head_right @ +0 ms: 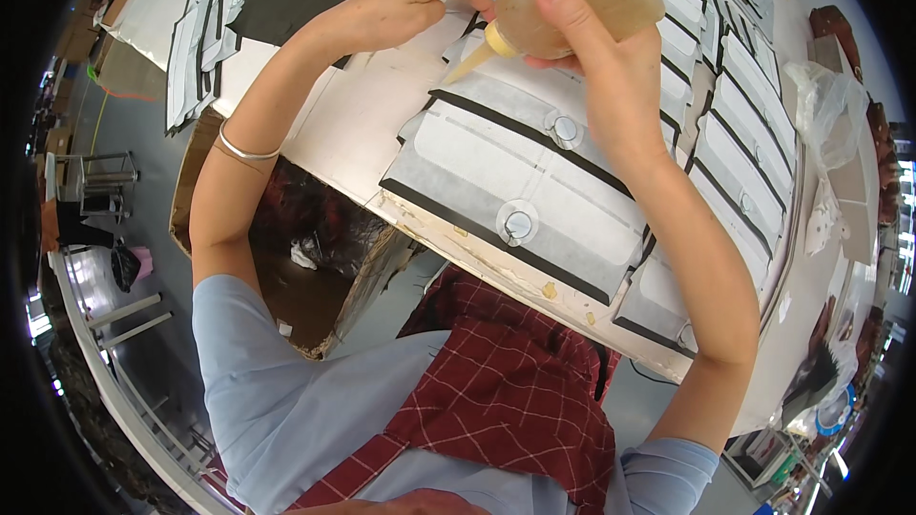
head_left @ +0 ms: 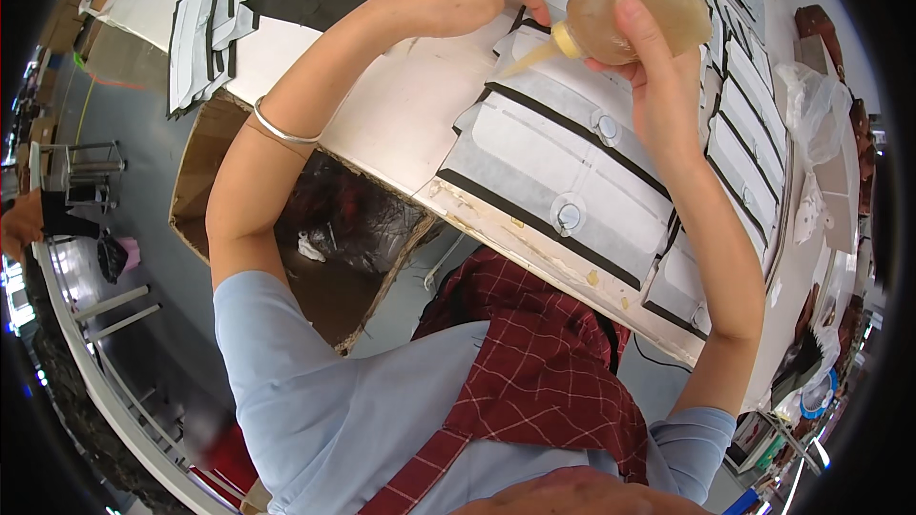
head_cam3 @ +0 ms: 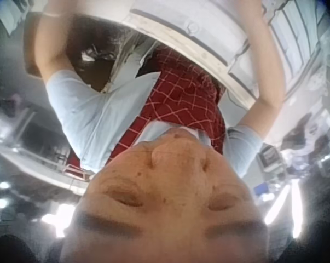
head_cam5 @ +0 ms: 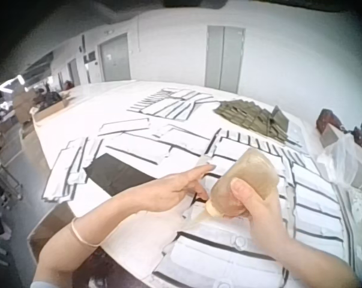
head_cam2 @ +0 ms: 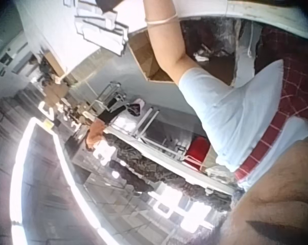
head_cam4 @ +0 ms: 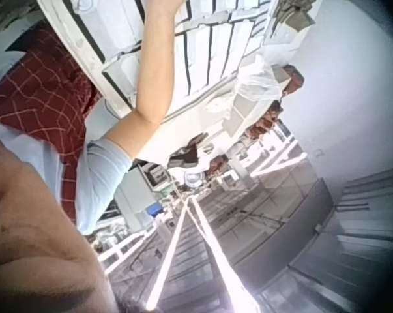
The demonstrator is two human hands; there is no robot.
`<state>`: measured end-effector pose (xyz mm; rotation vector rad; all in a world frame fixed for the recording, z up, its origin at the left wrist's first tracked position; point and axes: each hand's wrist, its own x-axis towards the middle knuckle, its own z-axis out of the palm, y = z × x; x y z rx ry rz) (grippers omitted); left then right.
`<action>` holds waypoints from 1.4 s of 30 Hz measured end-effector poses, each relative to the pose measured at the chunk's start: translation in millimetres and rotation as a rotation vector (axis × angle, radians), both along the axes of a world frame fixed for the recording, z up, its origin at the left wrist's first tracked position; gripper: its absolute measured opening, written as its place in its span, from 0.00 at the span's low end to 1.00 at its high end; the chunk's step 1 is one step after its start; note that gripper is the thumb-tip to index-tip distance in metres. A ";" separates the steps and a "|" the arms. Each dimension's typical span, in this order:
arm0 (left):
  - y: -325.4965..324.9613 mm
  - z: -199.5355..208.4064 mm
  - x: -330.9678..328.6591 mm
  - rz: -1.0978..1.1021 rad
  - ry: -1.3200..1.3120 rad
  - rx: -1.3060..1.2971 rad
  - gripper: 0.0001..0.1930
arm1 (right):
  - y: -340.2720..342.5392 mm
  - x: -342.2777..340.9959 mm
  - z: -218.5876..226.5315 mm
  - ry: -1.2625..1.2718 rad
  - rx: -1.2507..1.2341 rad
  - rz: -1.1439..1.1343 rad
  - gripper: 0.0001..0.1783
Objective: The person applies a viscous liquid from a squeeze bottle onto circular tabs on a grid of white rectangular components. They then pick up small white strips, fold them, and press them onto the treated tabs to secure them. The person works systematically across the grid, handling the components one by one.
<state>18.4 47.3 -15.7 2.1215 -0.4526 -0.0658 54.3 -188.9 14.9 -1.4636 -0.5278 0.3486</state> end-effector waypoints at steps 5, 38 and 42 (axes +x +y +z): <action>10.5 2.6 11.1 -0.019 0.005 -0.055 0.39 | -18.4 40.5 -5.7 0.327 0.326 -0.077 0.24; 7.1 -2.4 70.1 0.053 0.010 0.012 0.37 | 0.8 90.9 -6.1 0.424 0.411 -0.121 0.20; 19.6 -12.7 90.0 0.181 -0.180 0.026 0.43 | 4.9 121.5 -9.6 0.219 0.383 -0.218 0.19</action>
